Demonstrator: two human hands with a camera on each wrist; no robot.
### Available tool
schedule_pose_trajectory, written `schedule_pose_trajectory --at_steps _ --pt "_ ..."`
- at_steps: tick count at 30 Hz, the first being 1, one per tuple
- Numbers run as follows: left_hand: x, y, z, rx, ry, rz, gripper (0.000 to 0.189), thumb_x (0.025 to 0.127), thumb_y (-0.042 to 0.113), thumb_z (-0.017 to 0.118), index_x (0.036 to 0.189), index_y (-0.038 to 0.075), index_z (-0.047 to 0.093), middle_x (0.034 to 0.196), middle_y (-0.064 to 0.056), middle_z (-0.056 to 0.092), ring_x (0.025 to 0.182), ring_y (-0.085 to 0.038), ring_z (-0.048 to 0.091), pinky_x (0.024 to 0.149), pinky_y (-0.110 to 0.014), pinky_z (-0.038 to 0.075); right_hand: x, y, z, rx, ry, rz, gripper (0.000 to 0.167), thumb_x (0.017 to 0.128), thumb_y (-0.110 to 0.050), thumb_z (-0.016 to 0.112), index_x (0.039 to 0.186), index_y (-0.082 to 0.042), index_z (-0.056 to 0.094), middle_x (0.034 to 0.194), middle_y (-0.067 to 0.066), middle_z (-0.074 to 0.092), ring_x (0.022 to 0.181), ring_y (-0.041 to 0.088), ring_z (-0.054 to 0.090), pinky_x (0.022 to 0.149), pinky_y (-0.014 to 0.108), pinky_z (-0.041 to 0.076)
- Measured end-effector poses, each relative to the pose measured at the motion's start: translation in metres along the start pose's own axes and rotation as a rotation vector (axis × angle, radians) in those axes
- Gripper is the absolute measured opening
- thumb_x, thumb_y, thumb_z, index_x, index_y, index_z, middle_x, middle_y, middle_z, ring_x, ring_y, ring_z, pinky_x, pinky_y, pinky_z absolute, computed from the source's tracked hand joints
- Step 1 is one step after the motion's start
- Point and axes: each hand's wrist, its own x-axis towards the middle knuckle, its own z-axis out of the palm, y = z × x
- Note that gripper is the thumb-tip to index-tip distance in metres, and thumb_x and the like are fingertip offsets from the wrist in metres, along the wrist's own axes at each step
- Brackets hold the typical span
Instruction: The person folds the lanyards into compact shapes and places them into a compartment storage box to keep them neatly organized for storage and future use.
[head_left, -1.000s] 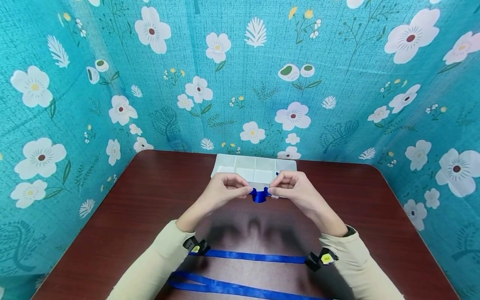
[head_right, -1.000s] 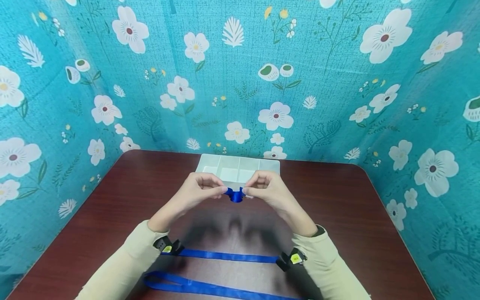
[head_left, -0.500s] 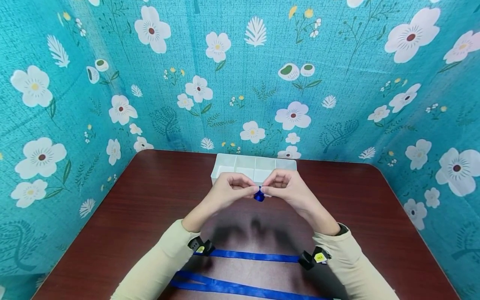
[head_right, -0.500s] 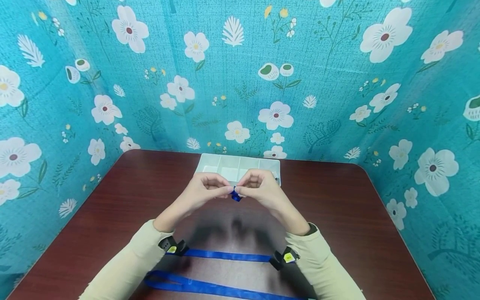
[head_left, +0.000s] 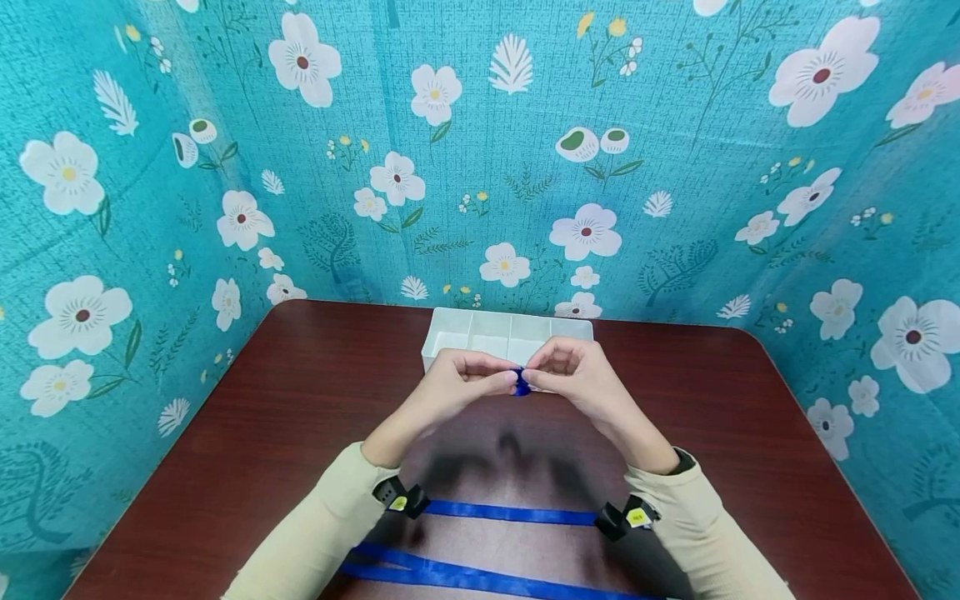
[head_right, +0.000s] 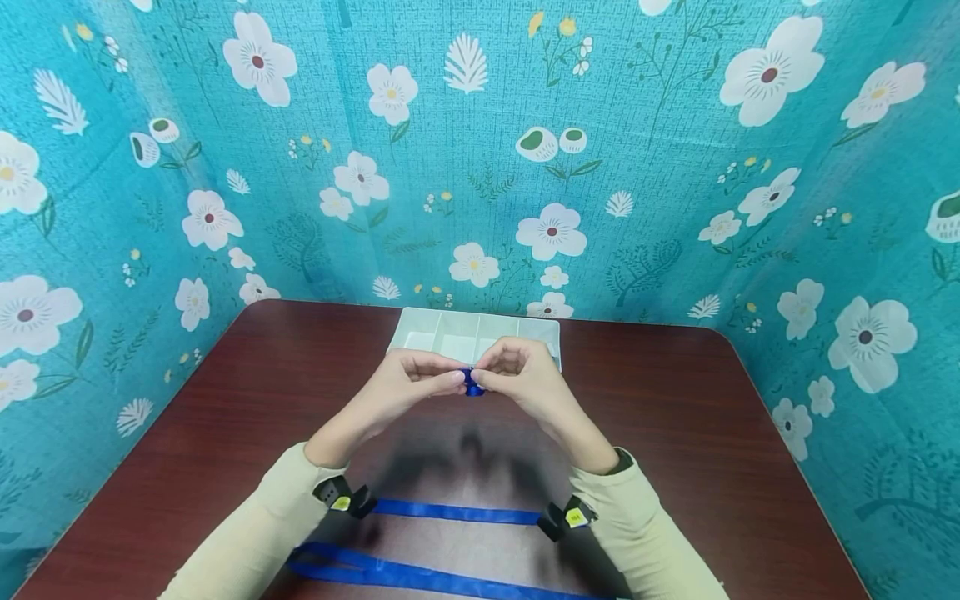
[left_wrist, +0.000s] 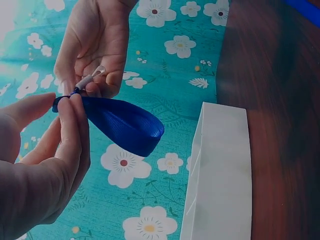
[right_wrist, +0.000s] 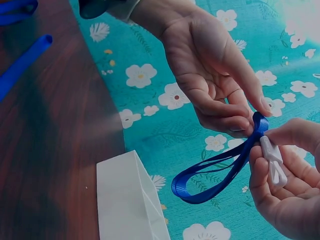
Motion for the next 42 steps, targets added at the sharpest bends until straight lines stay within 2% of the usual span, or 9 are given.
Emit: schedule_pose_trajectory --at_steps 6,15,20,24,29,34,42 --pt "-0.0002 -0.0013 0.0011 -0.017 0.035 0.039 0.017 0.093 0.003 0.07 0.104 -0.009 0.071 0.09 -0.013 0.075 0.084 -0.019 0.073 0.087 -0.045 0.056 -0.001 -0.0012 0.002 -0.062 0.015 -0.032 0.011 0.089 0.0 0.074 0.095 0.006 0.067 0.085 0.016 0.07 0.073 0.016 0.066 0.066 0.026 0.055" --pt "0.0001 -0.0008 0.0037 0.051 0.079 0.062 0.014 0.09 0.003 0.074 0.099 -0.008 0.073 0.089 -0.011 0.074 0.082 -0.02 0.073 0.081 -0.036 0.058 -0.0018 -0.0046 0.0044 -0.127 0.021 -0.074 0.01 0.089 -0.001 0.074 0.096 0.002 0.068 0.087 0.015 0.07 0.077 0.027 0.065 0.065 0.026 0.052" --pt "-0.0013 -0.0004 0.0044 0.106 0.087 0.084 0.016 0.09 0.005 0.074 0.1 -0.007 0.075 0.091 -0.014 0.075 0.083 -0.017 0.072 0.079 -0.033 0.058 -0.0032 -0.0051 0.005 -0.179 0.008 -0.095 0.009 0.09 -0.004 0.074 0.097 0.0 0.069 0.088 0.014 0.07 0.077 0.024 0.064 0.066 0.024 0.052" --pt "-0.0036 -0.0001 0.004 0.144 0.079 0.091 0.018 0.091 0.006 0.073 0.104 -0.006 0.075 0.094 -0.015 0.075 0.086 -0.016 0.072 0.08 -0.033 0.058 -0.0041 -0.0035 0.0052 -0.254 0.02 -0.106 0.01 0.089 -0.007 0.076 0.097 -0.004 0.07 0.088 0.008 0.071 0.076 0.019 0.065 0.068 0.024 0.053" --pt "-0.0048 0.0008 0.0037 0.186 0.055 0.107 0.019 0.092 0.007 0.073 0.108 -0.003 0.075 0.1 -0.013 0.075 0.091 -0.016 0.071 0.081 -0.031 0.058 -0.0035 -0.0011 0.0057 -0.297 0.06 -0.116 0.01 0.087 -0.011 0.078 0.093 -0.006 0.072 0.085 0.006 0.072 0.074 0.023 0.066 0.065 0.023 0.053" --pt "-0.0051 0.001 0.0038 0.261 0.027 0.154 0.02 0.091 0.004 0.072 0.109 -0.003 0.075 0.105 -0.013 0.074 0.098 -0.016 0.07 0.082 -0.028 0.057 -0.0024 -0.0004 0.0066 -0.293 0.087 -0.113 0.012 0.086 -0.013 0.08 0.09 -0.006 0.072 0.082 0.005 0.072 0.071 0.023 0.066 0.063 0.024 0.053" --pt "-0.0048 -0.0001 0.0043 0.311 -0.006 0.201 0.022 0.091 -0.002 0.069 0.113 -0.005 0.073 0.109 -0.016 0.073 0.102 -0.022 0.069 0.086 -0.029 0.056 -0.0023 -0.0021 0.0056 -0.219 0.085 -0.053 0.013 0.085 -0.007 0.08 0.09 0.0 0.07 0.085 0.011 0.072 0.073 0.019 0.067 0.063 0.024 0.053"
